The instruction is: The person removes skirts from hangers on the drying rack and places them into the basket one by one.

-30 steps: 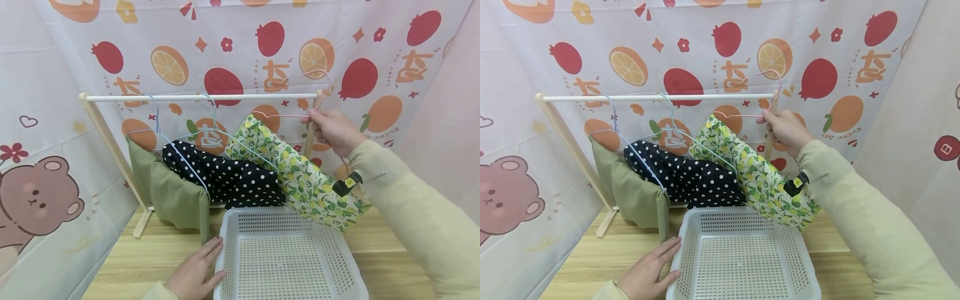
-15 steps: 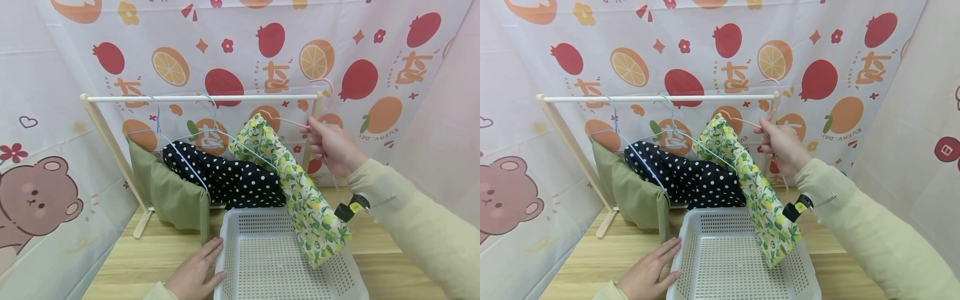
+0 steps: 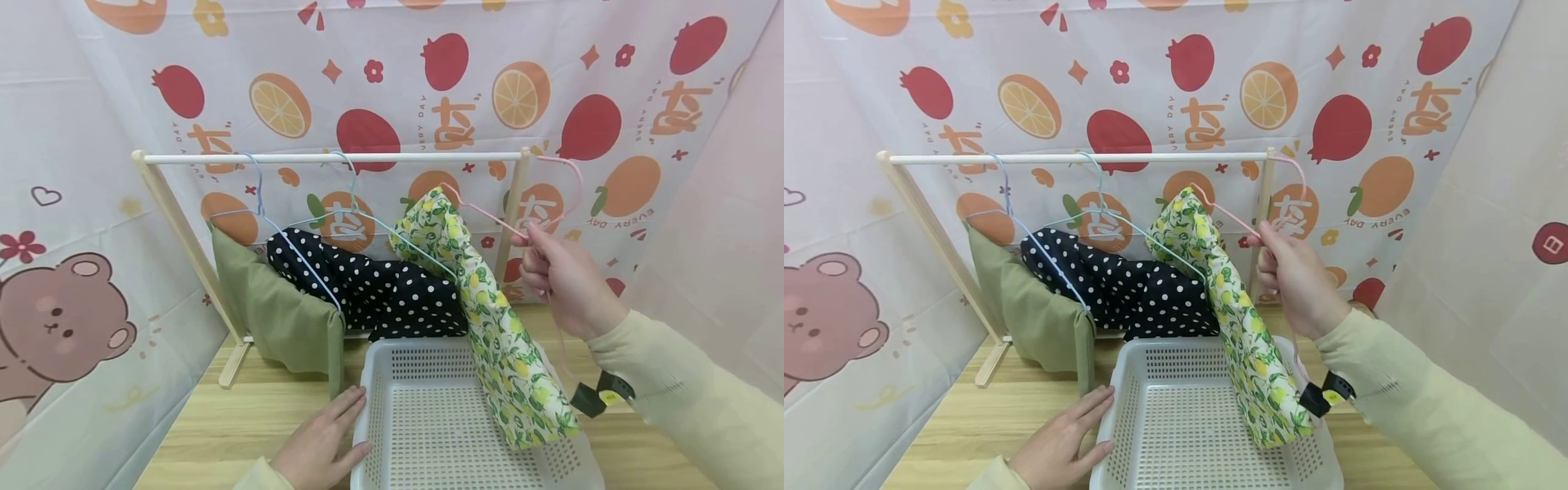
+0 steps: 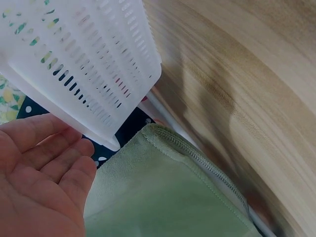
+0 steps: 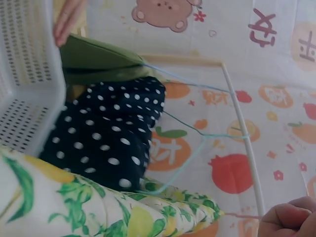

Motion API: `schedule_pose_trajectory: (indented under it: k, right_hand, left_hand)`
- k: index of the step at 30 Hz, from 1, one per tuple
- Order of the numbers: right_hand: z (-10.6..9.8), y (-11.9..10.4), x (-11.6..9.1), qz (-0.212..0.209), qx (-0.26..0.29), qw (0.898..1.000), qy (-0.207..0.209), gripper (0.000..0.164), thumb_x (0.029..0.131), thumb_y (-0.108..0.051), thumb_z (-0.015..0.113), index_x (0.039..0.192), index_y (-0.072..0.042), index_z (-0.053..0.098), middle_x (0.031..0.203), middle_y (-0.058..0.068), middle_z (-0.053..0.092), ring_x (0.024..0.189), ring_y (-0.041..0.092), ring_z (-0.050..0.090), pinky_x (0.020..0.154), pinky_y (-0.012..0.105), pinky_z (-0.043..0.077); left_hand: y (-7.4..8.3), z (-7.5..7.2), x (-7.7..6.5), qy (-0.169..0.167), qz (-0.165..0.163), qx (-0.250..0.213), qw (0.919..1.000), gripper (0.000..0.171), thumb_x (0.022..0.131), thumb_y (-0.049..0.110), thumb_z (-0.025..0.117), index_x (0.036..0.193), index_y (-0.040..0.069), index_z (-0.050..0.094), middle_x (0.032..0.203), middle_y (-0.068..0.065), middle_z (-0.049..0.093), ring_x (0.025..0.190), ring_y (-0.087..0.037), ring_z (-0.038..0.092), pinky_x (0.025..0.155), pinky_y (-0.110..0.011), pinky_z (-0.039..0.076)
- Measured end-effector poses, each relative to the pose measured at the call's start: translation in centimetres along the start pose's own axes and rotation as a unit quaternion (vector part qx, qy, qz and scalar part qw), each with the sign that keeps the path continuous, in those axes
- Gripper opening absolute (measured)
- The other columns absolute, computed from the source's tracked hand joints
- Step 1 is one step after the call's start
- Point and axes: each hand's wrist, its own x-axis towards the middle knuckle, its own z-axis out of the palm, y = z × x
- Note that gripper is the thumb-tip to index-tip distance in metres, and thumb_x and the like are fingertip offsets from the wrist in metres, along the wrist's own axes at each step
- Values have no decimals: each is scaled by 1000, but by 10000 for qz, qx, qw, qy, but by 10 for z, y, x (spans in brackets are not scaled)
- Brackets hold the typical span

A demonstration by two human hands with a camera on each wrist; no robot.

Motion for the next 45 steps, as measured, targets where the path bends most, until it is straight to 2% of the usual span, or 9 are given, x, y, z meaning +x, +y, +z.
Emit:
schedule_pose_trajectory:
  k: [10, 22, 28, 31, 38, 45]
  right_hand:
    - [-6, 16, -19, -290, 147, 9994, -124, 42, 97, -41, 38, 108, -1, 40, 55, 2, 18, 46, 20, 18, 49, 35, 13]
    - [-20, 25, -38, -948, 344, 9945, 298, 42, 99, -36, 33, 107, 5, 43, 59, 4, 20, 48, 20, 18, 46, 34, 12]
    - [-30, 30, -44, -1308, 302, 9903, 350, 42, 101, -31, 29, 102, 7, 47, 58, 5, 22, 46, 20, 17, 46, 34, 12]
    - [-35, 31, -46, -1397, 164, 9892, 403, 43, 101, -31, 27, 102, 8, 47, 58, 5, 23, 46, 21, 19, 46, 34, 13]
    - [-45, 32, -47, -1564, 322, 9855, 569, 40, 101, -28, 29, 99, 7, 48, 58, 5, 25, 46, 20, 20, 46, 33, 12]
    - [-56, 31, -47, -1701, 321, 9817, 792, 42, 101, -26, 30, 97, 11, 49, 59, 5, 28, 48, 19, 22, 46, 32, 13]
  left_hand:
    - [2, -1, 2, -5, -90, -9, 10000, 68, 84, 47, 59, 128, -4, 49, 138, -13, 41, 127, -23, 36, 96, -39, 38]
    - [5, -3, 2, -79, -266, 44, 9996, 68, 85, 48, 58, 129, -3, 48, 139, -12, 40, 128, -23, 35, 96, -40, 37]
    - [5, -3, 2, -149, -363, -23, 9992, 68, 86, 50, 55, 129, -1, 48, 140, -11, 39, 128, -22, 35, 96, -40, 38]
    - [5, -4, 3, -206, -406, -67, 9989, 68, 86, 51, 54, 130, -1, 48, 140, -10, 38, 128, -23, 35, 96, -39, 38]
    - [6, -4, 3, -177, -386, -59, 9991, 67, 86, 49, 54, 129, -2, 48, 140, -12, 39, 126, -26, 38, 94, -42, 39]
    - [8, -4, 5, -111, -338, -14, 9994, 67, 87, 49, 54, 128, -3, 49, 139, -12, 40, 127, -25, 37, 95, -41, 38]
